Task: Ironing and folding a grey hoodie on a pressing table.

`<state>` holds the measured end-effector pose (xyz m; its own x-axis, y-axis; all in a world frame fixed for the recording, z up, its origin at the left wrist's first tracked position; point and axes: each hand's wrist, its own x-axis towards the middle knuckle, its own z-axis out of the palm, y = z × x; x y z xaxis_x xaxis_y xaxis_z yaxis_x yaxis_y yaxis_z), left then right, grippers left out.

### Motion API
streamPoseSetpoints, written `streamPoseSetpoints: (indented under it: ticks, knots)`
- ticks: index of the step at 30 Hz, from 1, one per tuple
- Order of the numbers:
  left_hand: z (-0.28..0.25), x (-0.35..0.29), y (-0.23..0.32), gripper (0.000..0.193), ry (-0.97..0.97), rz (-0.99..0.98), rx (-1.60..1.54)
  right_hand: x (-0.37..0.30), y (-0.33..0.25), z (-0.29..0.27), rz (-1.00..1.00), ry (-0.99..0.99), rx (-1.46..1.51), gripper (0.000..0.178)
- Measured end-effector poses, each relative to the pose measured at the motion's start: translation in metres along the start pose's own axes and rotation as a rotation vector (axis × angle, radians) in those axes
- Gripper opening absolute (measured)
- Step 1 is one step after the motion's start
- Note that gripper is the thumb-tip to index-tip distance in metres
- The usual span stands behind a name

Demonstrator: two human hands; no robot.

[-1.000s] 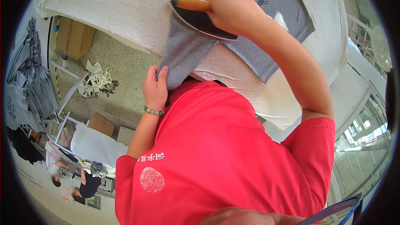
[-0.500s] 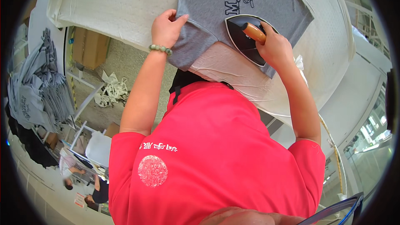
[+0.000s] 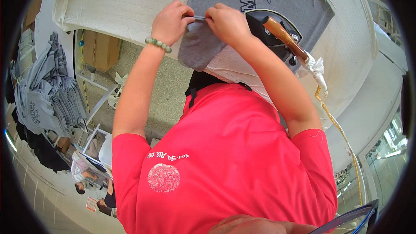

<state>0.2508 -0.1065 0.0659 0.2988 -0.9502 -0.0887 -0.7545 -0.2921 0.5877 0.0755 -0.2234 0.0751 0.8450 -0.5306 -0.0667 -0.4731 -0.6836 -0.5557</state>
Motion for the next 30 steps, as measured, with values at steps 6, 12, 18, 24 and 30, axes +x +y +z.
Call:
streamPoseSetpoints:
  ticks: [6, 12, 18, 24, 30]
  knots:
    - [-0.004, 0.017, -0.015, 0.012, -0.172, 0.009, -0.002, 0.019, 0.016, 0.015, -0.071, -0.170, -0.143, 0.017]
    - [-0.009, 0.023, -0.019, 0.015, -0.295, -0.007, -0.090, 0.037, 0.007, -0.015, 0.085, -0.444, -0.064, 0.020]
    - [-0.012, 0.027, -0.013, 0.013, -0.321, -0.037, -0.021, 0.040, 0.008, -0.020, 0.289, -0.576, 0.104, 0.022]
    - [-0.013, 0.030, -0.010, 0.014, -0.354, -0.080, -0.042, 0.037, -0.001, -0.006, 0.034, -0.391, -0.125, 0.023]
    - [0.006, 0.009, 0.011, 0.022, -0.205, -0.159, 0.041, 0.045, 0.001, -0.017, 0.121, -0.647, -0.095, 0.022]
